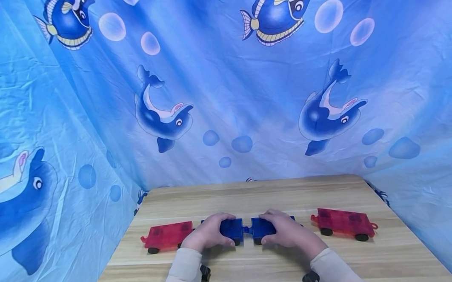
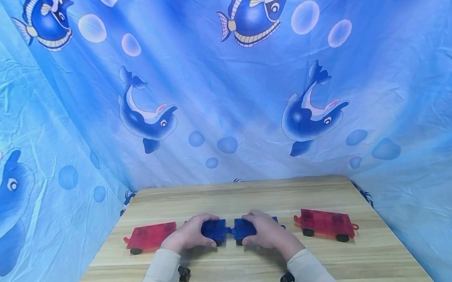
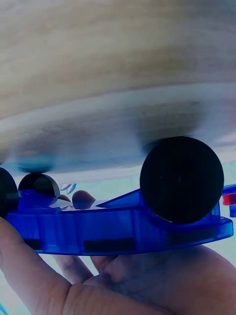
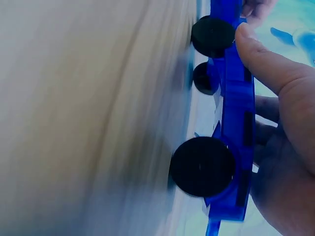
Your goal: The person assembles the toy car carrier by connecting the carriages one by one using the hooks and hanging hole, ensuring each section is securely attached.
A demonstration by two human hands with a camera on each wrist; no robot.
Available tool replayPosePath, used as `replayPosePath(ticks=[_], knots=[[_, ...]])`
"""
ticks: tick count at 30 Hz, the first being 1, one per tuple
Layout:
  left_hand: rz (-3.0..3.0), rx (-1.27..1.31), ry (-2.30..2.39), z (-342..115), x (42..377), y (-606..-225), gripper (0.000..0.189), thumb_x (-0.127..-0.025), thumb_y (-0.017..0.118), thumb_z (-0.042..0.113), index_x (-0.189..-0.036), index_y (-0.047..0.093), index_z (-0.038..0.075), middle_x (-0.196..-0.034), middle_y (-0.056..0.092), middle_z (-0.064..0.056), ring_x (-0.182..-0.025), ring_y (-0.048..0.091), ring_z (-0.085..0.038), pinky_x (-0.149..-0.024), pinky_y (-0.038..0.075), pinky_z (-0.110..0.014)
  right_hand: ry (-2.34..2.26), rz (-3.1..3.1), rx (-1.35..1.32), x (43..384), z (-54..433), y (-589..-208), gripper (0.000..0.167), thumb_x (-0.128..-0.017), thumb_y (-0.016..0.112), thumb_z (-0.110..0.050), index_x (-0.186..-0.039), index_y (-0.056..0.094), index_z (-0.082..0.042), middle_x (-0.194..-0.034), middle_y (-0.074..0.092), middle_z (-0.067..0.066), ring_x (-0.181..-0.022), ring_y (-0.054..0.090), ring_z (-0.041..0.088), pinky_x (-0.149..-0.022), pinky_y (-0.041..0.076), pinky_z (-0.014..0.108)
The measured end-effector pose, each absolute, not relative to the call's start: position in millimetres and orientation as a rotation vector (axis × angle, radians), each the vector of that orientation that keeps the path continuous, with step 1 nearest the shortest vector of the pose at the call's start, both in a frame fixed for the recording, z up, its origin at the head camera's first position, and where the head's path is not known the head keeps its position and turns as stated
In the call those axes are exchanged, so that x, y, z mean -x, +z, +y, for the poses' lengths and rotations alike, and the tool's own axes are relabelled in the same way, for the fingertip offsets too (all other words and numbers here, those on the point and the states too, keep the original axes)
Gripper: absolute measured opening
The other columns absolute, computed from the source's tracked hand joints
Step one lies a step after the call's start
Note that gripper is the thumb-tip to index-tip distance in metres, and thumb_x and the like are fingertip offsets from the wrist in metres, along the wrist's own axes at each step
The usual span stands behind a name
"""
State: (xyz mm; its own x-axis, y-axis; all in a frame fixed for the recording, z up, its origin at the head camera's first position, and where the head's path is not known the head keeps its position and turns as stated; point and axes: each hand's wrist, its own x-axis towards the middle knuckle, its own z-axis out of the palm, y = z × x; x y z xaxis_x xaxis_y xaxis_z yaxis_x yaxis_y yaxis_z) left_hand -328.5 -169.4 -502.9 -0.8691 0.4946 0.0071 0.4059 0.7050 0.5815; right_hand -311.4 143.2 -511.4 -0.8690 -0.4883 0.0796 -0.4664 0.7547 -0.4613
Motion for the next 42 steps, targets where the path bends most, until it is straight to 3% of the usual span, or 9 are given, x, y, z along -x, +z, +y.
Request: replayPosePath(ticks=[8,18,26,31,42], knots=[[2.775,-0.754,0.873,-173,327,-501,0.081,-0.073,0.098,0.039,-0.143,0.062,0.02,-0.143,0.06,0.0,-0.129,0.058,-0.028,-0.102,0.052,-0.051,-0.759,2.986,0.816,306,159,-511,0.083,-0.086,0.086,-0.046,-0.153,0.054,-0.009,-0.155,0.05,0.008,-0.142,0.047,0.038,-0.112,0.041,0.061],[2.762,-0.745,0.888,-176,326,-498,0.08,-0.073,0.098,0.036,-0.142,0.062,0.019,-0.142,0.061,-0.002,-0.127,0.058,-0.03,-0.101,0.052,-0.054,-0.815,2.991,0.734,295,190,-509,0.087,-0.087,0.085,-0.046,-0.158,0.048,-0.011,-0.166,0.037,0.008,-0.15,0.037,0.039,-0.114,0.04,0.06],[2.759,-0.743,0.89,-178,326,-499,0.079,-0.074,0.098,0.037,-0.142,0.062,0.021,-0.142,0.06,-0.001,-0.128,0.058,-0.03,-0.101,0.052,-0.053,-0.965,2.972,0.685,287,215,-506,0.088,-0.088,0.085,-0.043,-0.159,0.046,-0.009,-0.166,0.037,0.012,-0.143,0.048,0.039,-0.113,0.04,0.063],[2.76,-0.745,0.893,-179,326,-499,0.079,-0.073,0.098,0.036,-0.142,0.062,0.02,-0.142,0.061,-0.002,-0.127,0.058,-0.03,-0.1,0.053,-0.053,-1.004,3.027,0.641,281,235,-503,0.087,-0.089,0.085,-0.039,-0.159,0.045,-0.009,-0.165,0.038,0.015,-0.15,0.035,0.044,-0.115,0.034,0.065],[2.765,-0.742,0.885,-178,326,-499,0.078,-0.074,0.098,0.037,-0.142,0.062,0.022,-0.141,0.061,-0.001,-0.126,0.058,-0.029,-0.1,0.053,-0.053,-1.036,3.085,0.439,273,277,-495,0.086,-0.092,0.081,-0.045,-0.16,0.042,-0.01,-0.163,0.038,0.019,-0.149,0.033,0.049,-0.112,0.034,0.07]])
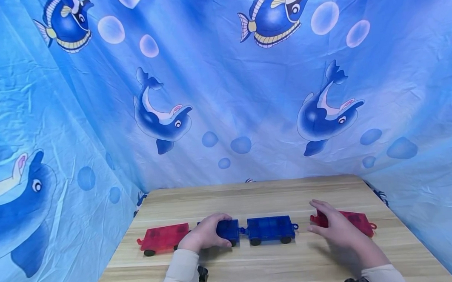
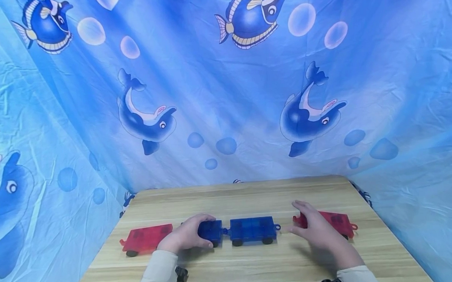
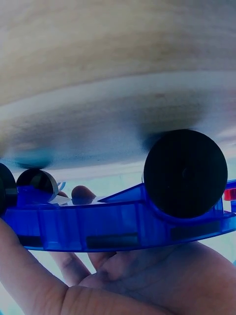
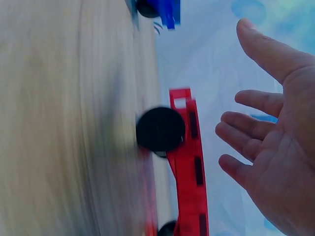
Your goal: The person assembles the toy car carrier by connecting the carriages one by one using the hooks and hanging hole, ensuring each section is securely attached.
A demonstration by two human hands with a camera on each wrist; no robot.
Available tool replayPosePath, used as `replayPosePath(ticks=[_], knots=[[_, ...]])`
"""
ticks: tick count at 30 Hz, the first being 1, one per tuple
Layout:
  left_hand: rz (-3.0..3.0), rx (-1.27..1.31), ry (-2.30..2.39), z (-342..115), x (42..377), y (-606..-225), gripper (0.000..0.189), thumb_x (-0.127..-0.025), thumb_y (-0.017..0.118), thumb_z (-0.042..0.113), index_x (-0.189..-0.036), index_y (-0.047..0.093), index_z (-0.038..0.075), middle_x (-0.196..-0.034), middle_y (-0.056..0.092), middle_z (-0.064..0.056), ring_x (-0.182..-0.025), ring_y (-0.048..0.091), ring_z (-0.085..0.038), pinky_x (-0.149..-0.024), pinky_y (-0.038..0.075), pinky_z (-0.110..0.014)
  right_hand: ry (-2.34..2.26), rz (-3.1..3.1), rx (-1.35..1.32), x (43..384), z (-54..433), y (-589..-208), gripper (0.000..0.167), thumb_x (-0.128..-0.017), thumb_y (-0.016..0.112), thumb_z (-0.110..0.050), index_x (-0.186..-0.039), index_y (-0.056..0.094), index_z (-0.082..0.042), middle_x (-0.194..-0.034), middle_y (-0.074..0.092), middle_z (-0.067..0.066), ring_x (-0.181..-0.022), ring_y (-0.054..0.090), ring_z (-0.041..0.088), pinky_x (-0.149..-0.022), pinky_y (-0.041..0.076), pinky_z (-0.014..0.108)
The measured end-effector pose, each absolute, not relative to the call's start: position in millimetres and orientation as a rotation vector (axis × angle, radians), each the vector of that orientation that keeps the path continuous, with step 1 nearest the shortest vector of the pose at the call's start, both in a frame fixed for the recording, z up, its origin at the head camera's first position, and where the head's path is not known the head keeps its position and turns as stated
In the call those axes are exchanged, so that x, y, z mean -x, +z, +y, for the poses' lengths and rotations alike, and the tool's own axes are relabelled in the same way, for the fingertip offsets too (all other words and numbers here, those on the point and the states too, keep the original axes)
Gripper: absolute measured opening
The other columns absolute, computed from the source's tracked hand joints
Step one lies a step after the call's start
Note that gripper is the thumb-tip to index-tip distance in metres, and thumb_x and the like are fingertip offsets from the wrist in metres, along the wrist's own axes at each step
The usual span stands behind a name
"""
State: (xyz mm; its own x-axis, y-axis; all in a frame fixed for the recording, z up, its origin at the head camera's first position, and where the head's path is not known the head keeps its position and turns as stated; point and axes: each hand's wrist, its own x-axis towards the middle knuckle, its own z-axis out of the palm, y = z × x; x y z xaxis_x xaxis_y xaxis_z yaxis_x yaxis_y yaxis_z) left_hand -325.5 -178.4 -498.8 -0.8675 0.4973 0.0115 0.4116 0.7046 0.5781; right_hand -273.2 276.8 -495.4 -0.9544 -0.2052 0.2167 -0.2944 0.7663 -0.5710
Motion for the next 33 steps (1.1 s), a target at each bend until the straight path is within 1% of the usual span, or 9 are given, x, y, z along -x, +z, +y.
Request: replayPosePath(ticks=[5,7,12,16,19,25,29,33], knots=[[2.771,-0.742,0.875,-179,326,-499,0.079,-0.074,0.098,0.038,-0.142,0.062,0.021,-0.142,0.061,-0.001,-0.127,0.058,-0.029,-0.1,0.053,-0.053,0.942,-2.845,-0.3,273,295,-497,0.09,-0.09,0.081,-0.051,-0.159,0.042,-0.009,-0.162,0.038,0.024,-0.146,0.034,0.054,-0.108,0.036,0.073],[2.766,-0.741,0.877,-179,326,-499,0.08,-0.074,0.097,0.039,-0.143,0.061,0.02,-0.143,0.06,-0.001,-0.128,0.057,-0.029,-0.101,0.052,-0.053,0.935,-2.855,-0.266,273,304,-498,0.093,-0.089,0.081,-0.053,-0.159,0.042,-0.008,-0.161,0.037,0.026,-0.143,0.036,0.056,-0.105,0.039,0.074],[2.75,-0.725,0.901,-183,327,-499,0.081,-0.074,0.097,0.038,-0.144,0.061,0.019,-0.144,0.059,-0.003,-0.13,0.057,-0.031,-0.101,0.052,-0.054,0.898,-2.861,-0.227,273,322,-501,0.092,-0.088,0.083,-0.048,-0.156,0.043,-0.001,-0.158,0.036,0.032,-0.136,0.04,0.059,-0.098,0.045,0.074],[2.749,-0.721,0.901,-186,329,-499,0.081,-0.074,0.098,0.037,-0.144,0.061,0.018,-0.144,0.059,-0.003,-0.129,0.057,-0.031,-0.101,0.052,-0.054,0.876,-2.898,-0.188,274,330,-503,0.093,-0.088,0.084,-0.046,-0.155,0.042,0.004,-0.157,0.034,0.036,-0.136,0.036,0.063,-0.098,0.043,0.077],[2.748,-0.728,0.897,-187,330,-499,0.08,-0.074,0.098,0.036,-0.143,0.061,0.018,-0.144,0.059,-0.003,-0.13,0.056,-0.031,-0.101,0.052,-0.054,0.871,-2.923,-0.173,275,334,-506,0.095,-0.087,0.084,-0.047,-0.154,0.043,0.005,-0.156,0.034,0.038,-0.137,0.034,0.064,-0.1,0.04,0.077],[2.761,-0.737,0.878,-187,332,-498,0.081,-0.073,0.098,0.036,-0.143,0.062,0.017,-0.144,0.06,-0.002,-0.132,0.055,-0.031,-0.103,0.051,-0.054,0.805,-2.95,-0.165,276,337,-509,0.095,-0.084,0.086,-0.05,-0.151,0.049,0.005,-0.152,0.041,0.037,-0.134,0.039,0.064,-0.099,0.041,0.077],[2.772,-0.758,0.853,-188,332,-496,0.084,-0.073,0.098,0.041,-0.145,0.061,0.017,-0.145,0.059,-0.002,-0.134,0.053,-0.032,-0.105,0.049,-0.055,0.756,-2.949,-0.172,278,337,-510,0.092,-0.083,0.088,-0.046,-0.149,0.051,0.005,-0.149,0.046,0.037,-0.131,0.043,0.063,-0.099,0.042,0.075],[2.773,-0.751,0.877,-191,330,-493,0.087,-0.076,0.095,0.046,-0.149,0.058,0.017,-0.149,0.057,-0.004,-0.138,0.05,-0.034,-0.107,0.046,-0.058,0.732,-2.953,-0.173,280,334,-512,0.089,-0.083,0.088,-0.042,-0.149,0.052,0.004,-0.146,0.05,0.035,-0.128,0.048,0.06,-0.098,0.044,0.073]])
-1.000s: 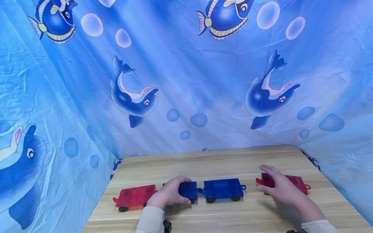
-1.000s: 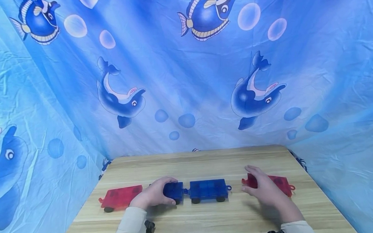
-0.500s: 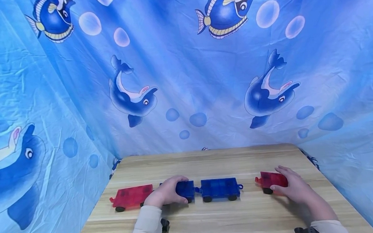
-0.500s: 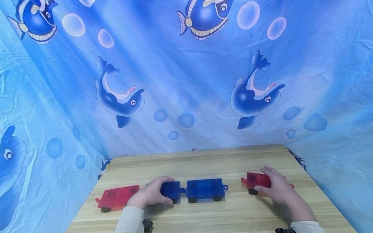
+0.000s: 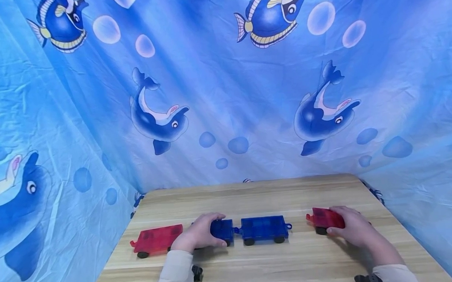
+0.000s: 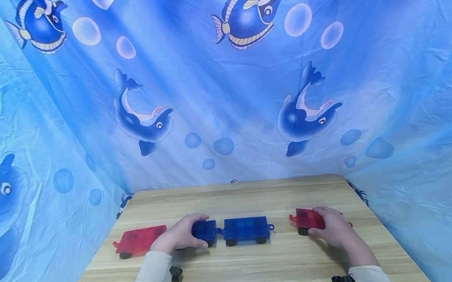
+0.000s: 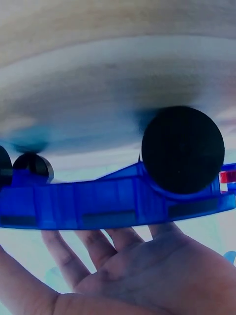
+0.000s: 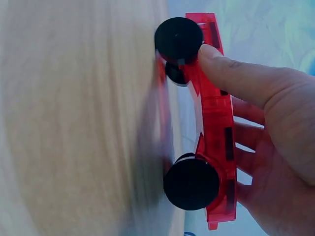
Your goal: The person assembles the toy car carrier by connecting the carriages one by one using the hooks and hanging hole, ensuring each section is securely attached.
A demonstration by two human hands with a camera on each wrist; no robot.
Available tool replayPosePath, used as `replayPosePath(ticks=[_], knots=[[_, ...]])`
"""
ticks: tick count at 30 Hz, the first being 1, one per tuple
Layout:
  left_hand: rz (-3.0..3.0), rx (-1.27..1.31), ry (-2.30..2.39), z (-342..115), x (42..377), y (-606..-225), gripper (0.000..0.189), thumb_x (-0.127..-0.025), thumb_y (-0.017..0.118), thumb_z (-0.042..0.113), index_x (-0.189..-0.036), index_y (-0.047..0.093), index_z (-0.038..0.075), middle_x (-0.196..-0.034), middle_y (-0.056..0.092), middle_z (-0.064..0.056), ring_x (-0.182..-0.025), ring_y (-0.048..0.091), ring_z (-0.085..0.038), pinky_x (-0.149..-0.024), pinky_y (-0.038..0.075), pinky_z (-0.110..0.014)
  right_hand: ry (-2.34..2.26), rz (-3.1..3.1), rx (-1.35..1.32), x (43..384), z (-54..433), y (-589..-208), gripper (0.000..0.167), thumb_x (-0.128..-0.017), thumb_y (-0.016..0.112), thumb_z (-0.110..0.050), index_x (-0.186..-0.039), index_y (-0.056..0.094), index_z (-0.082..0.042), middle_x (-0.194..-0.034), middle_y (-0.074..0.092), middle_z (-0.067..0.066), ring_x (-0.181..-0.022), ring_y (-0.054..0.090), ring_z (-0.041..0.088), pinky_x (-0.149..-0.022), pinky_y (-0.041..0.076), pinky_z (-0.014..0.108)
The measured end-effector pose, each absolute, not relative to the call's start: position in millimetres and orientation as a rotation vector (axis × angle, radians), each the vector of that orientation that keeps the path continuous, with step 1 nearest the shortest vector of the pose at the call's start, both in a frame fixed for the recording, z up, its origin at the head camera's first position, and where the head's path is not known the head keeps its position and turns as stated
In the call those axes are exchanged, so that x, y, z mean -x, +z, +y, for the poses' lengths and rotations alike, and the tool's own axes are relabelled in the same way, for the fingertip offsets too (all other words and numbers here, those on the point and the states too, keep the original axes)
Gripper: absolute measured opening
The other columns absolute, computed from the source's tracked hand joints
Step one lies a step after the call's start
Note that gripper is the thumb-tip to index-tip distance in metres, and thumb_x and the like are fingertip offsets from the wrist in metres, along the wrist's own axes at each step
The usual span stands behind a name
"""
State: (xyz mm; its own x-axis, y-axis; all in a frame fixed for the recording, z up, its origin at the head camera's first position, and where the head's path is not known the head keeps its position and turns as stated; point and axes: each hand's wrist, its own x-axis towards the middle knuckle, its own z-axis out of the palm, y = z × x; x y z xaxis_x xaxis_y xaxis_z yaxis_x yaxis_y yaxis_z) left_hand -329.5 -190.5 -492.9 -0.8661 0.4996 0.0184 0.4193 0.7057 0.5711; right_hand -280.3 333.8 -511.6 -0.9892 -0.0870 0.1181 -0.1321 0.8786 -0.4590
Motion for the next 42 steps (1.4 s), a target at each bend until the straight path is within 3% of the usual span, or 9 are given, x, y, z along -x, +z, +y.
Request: replayPosePath(ticks=[5,16,24,36,42], knots=[[2.823,-0.736,0.939,-191,326,-488,0.081,-0.083,0.089,0.046,-0.151,0.056,0.016,-0.15,0.055,-0.007,-0.138,0.051,-0.035,-0.107,0.047,-0.059,0.732,-2.945,-0.179,283,328,-513,0.086,-0.081,0.09,-0.04,-0.147,0.055,0.002,-0.142,0.056,0.031,-0.126,0.052,0.056,-0.097,0.047,0.07],[2.901,-0.819,0.968,-166,323,-480,0.064,-0.093,0.08,0.045,-0.148,0.058,0.023,-0.149,0.055,0.0,-0.136,0.054,-0.03,-0.107,0.049,-0.055,0.709,-2.98,-0.11,284,323,-513,0.09,-0.078,0.092,-0.044,-0.148,0.056,-0.002,-0.144,0.054,0.031,-0.129,0.049,0.056,-0.099,0.045,0.071],[2.907,-0.906,0.953,-132,322,-475,0.057,-0.098,0.075,0.044,-0.148,0.057,0.026,-0.151,0.053,0.001,-0.14,0.051,-0.028,-0.109,0.048,-0.052,0.67,-2.932,-0.198,280,325,-517,0.076,-0.091,0.079,-0.05,-0.146,0.059,0.0,-0.145,0.053,0.031,-0.132,0.045,0.059,-0.103,0.038,0.075],[2.945,-0.888,0.936,-98,317,-481,0.065,-0.096,0.075,0.051,-0.153,0.053,0.029,-0.158,0.045,0.001,-0.141,0.049,-0.029,-0.108,0.048,-0.054,0.671,-2.928,-0.177,280,321,-518,0.078,-0.091,0.077,-0.053,-0.147,0.058,-0.001,-0.145,0.054,0.03,-0.132,0.046,0.058,-0.103,0.039,0.075],[2.971,-0.888,0.882,-85,317,-489,0.069,-0.093,0.078,0.05,-0.153,0.053,0.027,-0.153,0.049,0.002,-0.137,0.052,-0.028,-0.107,0.049,-0.054,0.653,-2.921,-0.183,277,319,-518,0.078,-0.092,0.076,-0.054,-0.147,0.058,-0.002,-0.146,0.053,0.03,-0.133,0.045,0.058,-0.104,0.036,0.076]])
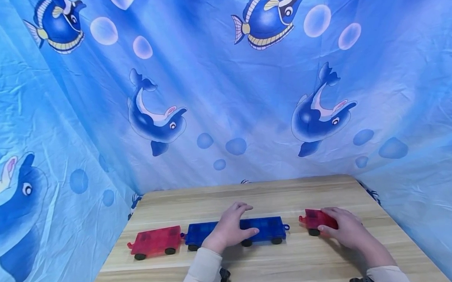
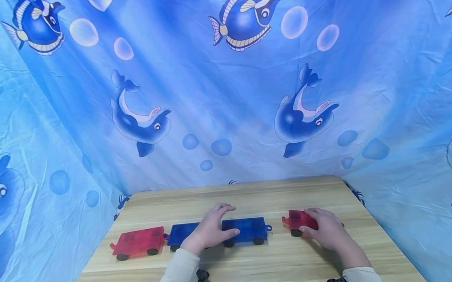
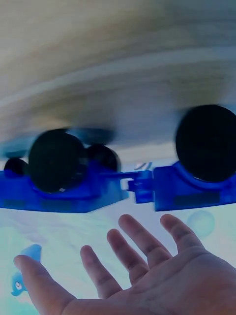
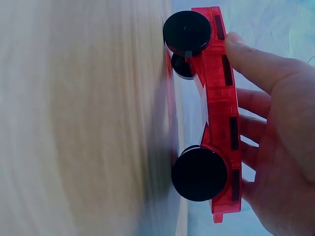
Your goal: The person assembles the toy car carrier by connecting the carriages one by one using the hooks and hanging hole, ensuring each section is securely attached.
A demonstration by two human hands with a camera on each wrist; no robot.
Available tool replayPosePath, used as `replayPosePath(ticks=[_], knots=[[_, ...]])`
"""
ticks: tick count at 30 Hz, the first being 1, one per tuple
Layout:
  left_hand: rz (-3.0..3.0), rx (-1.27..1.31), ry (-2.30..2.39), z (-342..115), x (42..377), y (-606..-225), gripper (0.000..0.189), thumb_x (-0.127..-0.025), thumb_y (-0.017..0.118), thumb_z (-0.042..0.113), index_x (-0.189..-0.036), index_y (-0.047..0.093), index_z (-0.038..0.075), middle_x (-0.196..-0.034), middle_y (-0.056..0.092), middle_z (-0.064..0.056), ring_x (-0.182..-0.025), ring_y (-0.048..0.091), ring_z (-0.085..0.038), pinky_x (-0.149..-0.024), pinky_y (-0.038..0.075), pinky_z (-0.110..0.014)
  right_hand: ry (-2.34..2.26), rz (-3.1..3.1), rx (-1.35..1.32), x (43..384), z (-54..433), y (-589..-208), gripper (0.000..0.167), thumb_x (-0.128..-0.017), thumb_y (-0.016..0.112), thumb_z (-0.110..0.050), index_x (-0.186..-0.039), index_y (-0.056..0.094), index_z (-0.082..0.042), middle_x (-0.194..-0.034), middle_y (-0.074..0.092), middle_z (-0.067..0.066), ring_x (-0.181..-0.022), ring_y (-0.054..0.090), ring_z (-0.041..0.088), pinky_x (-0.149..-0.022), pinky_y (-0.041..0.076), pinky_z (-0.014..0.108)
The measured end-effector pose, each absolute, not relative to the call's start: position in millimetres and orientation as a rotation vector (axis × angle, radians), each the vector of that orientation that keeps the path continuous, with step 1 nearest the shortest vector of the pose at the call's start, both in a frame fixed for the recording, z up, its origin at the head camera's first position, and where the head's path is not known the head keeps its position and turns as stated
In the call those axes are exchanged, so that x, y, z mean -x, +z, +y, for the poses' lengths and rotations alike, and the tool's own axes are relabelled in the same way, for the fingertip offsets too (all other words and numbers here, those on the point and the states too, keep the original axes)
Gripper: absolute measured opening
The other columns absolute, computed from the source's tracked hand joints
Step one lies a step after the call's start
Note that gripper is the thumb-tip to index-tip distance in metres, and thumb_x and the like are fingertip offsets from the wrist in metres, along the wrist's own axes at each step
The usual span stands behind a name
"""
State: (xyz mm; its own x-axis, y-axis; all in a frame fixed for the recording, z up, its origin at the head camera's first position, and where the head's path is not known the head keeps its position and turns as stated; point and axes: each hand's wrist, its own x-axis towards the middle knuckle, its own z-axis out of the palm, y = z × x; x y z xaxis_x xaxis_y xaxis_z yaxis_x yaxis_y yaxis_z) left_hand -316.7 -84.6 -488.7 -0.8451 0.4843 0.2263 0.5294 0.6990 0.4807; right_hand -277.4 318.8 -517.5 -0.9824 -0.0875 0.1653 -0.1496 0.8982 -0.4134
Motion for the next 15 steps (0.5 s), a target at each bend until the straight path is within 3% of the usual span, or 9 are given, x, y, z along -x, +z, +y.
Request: replayPosePath(ticks=[15], knots=[[-2.91,0.916,-0.674,-60,312,-498,0.09,-0.08,0.088,0.055,-0.156,0.05,0.025,-0.152,0.051,0.002,-0.138,0.051,-0.026,-0.11,0.047,-0.049,0.635,-2.932,-0.187,277,316,-517,0.078,-0.091,0.077,-0.054,-0.148,0.058,-0.004,-0.146,0.054,0.028,-0.134,0.046,0.056,-0.105,0.034,0.076]])
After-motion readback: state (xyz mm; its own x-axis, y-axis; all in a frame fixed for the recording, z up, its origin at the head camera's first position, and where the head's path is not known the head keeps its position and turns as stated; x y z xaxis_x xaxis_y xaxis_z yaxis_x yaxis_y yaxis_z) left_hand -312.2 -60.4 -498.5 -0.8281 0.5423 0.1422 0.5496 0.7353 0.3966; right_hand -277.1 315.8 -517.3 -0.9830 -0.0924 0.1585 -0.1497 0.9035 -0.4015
